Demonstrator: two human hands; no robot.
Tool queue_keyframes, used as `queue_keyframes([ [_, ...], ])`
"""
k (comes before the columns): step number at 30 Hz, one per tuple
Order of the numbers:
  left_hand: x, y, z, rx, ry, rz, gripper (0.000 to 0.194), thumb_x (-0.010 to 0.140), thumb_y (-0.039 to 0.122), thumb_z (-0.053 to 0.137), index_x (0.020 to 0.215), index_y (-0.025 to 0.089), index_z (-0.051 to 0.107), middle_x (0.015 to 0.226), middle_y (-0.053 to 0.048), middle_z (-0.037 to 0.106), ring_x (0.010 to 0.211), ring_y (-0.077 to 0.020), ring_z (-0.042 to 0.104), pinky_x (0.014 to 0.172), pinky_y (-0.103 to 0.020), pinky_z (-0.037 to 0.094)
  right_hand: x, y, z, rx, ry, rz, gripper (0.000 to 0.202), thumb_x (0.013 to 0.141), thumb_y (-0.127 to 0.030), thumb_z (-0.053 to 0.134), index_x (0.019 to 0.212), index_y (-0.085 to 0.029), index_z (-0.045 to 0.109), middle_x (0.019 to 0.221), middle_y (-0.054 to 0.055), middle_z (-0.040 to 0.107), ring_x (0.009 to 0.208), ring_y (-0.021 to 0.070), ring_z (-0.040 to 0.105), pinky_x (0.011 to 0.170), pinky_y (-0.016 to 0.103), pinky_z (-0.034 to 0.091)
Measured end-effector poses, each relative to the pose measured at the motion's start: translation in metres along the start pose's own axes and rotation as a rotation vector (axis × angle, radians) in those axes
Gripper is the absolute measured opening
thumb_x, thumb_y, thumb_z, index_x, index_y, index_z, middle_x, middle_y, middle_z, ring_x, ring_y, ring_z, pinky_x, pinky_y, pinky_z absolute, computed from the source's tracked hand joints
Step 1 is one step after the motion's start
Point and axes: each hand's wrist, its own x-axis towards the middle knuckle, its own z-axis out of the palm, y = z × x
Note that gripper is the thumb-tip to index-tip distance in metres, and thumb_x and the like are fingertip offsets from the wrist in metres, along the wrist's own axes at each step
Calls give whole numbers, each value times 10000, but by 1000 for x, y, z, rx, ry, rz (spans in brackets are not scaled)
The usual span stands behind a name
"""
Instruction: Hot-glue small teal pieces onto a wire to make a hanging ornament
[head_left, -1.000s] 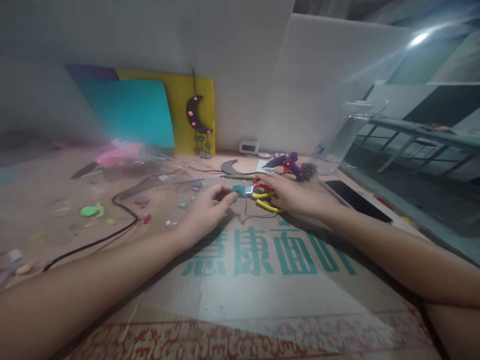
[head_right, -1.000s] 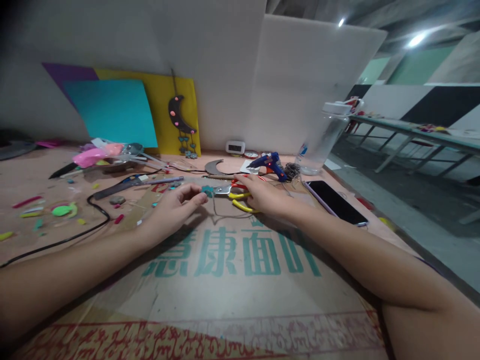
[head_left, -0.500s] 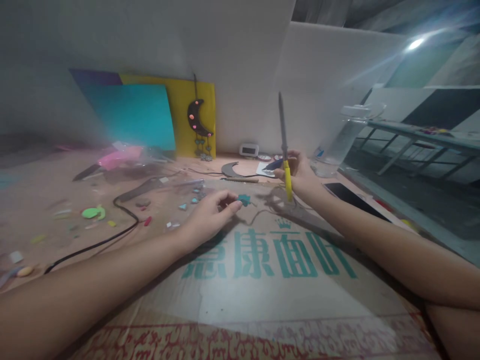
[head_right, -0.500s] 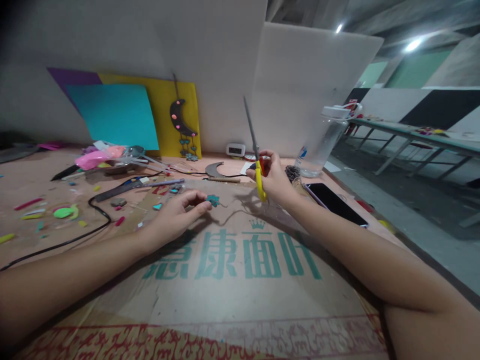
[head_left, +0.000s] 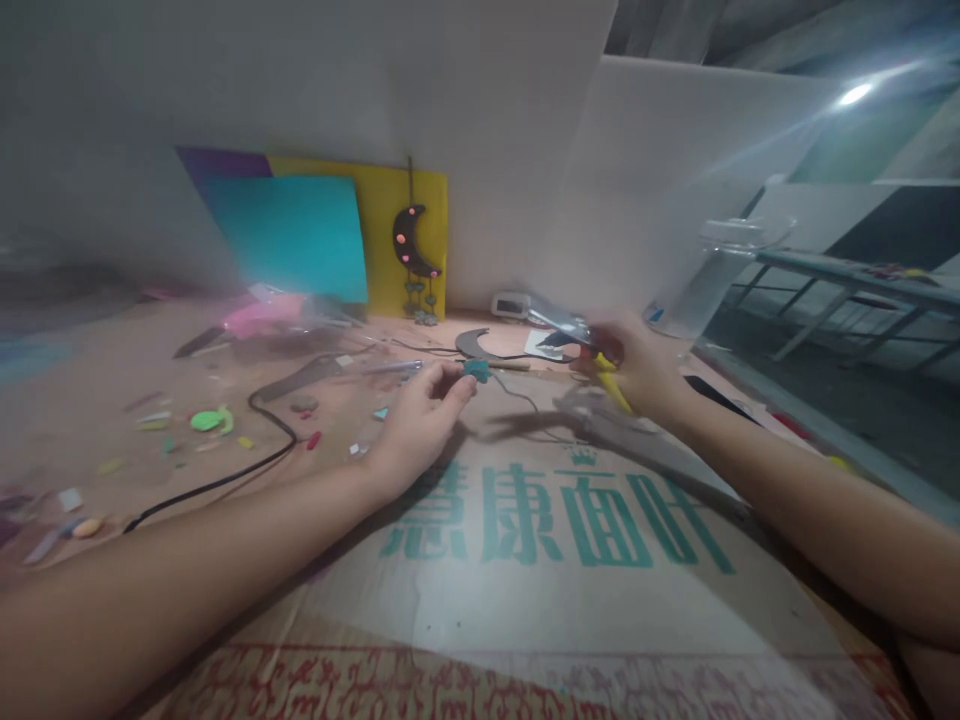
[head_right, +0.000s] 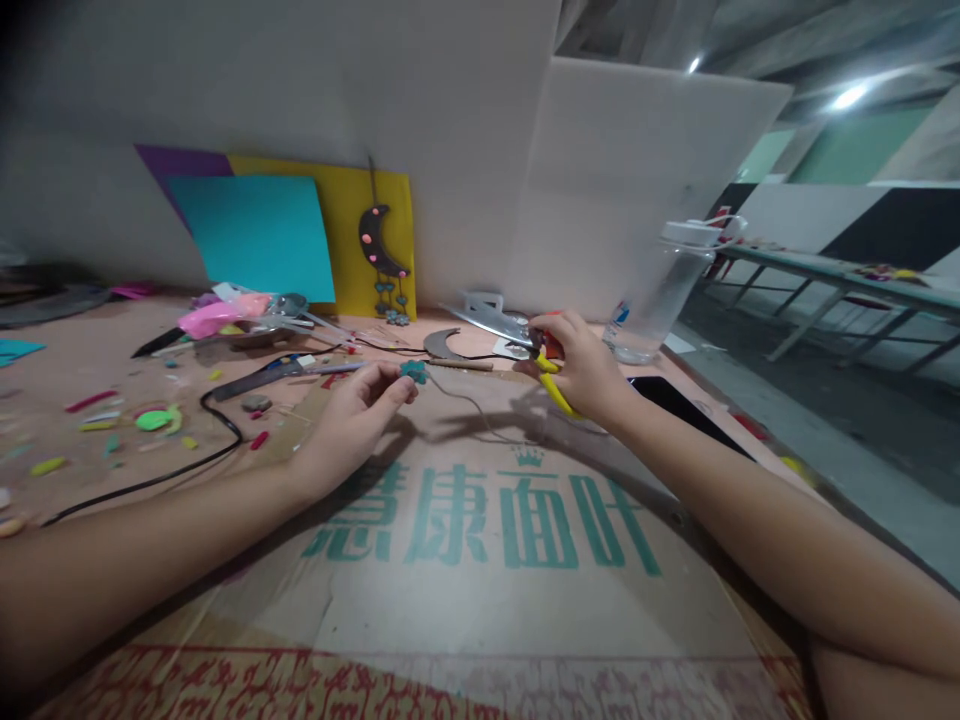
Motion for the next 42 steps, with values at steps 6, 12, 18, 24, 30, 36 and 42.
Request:
queue_keyframes([
  [6,0,1,1,-10,22,9,204,912,375,529,890,176,569,881,-29,630,854,-164,583,796,-273,442,-7,10,-4,-376,118,-172,333,805,-408,663,1075,-219,618,974,105,556,851,244,543,674,342,434],
  [12,2,1,0,-49,5,-12,209,907,383,526,877,178,558,851,-16,612,837,-154,583,792,-262,441,-10,16,-3,-562,93,-252,264,846,-366,596,1064,-230,657,920,110,576,794,237,521,651,346,391],
  [18,2,3,1,-46,5,-38,205,895,375,537,849,176,555,823,-12,608,813,-155,580,776,-265,447,-13,21,4,-538,70,-244,232,859,-366,578,1025,-234,671,891,104,571,769,229,512,642,341,366],
  [24,3,1,1,-52,5,-24,193,902,361,531,861,174,554,823,-11,601,817,-152,579,781,-260,443,-12,22,2,-516,92,-247,291,828,-406,637,1047,-216,648,922,103,575,791,227,529,625,318,375],
  [30,3,0,1,-39,3,-33,209,895,382,530,870,177,558,843,-17,619,828,-156,589,791,-261,446,-13,25,2,-574,66,-219,295,834,-416,620,1055,-222,650,921,102,578,782,225,523,620,316,378],
  [36,3,4,0,-18,-12,-42,203,890,375,529,841,181,558,815,-11,617,812,-158,588,777,-270,450,-18,24,9,-543,34,-311,295,865,-413,573,1064,-216,666,903,104,566,803,233,511,661,331,403],
  [42,2,4,1,25,-61,-95,182,865,355,564,814,181,580,777,-6,618,764,-166,581,713,-284,440,-22,16,14,-486,7,-306,324,859,-378,581,1140,-233,649,901,90,550,785,223,490,679,330,412],
])
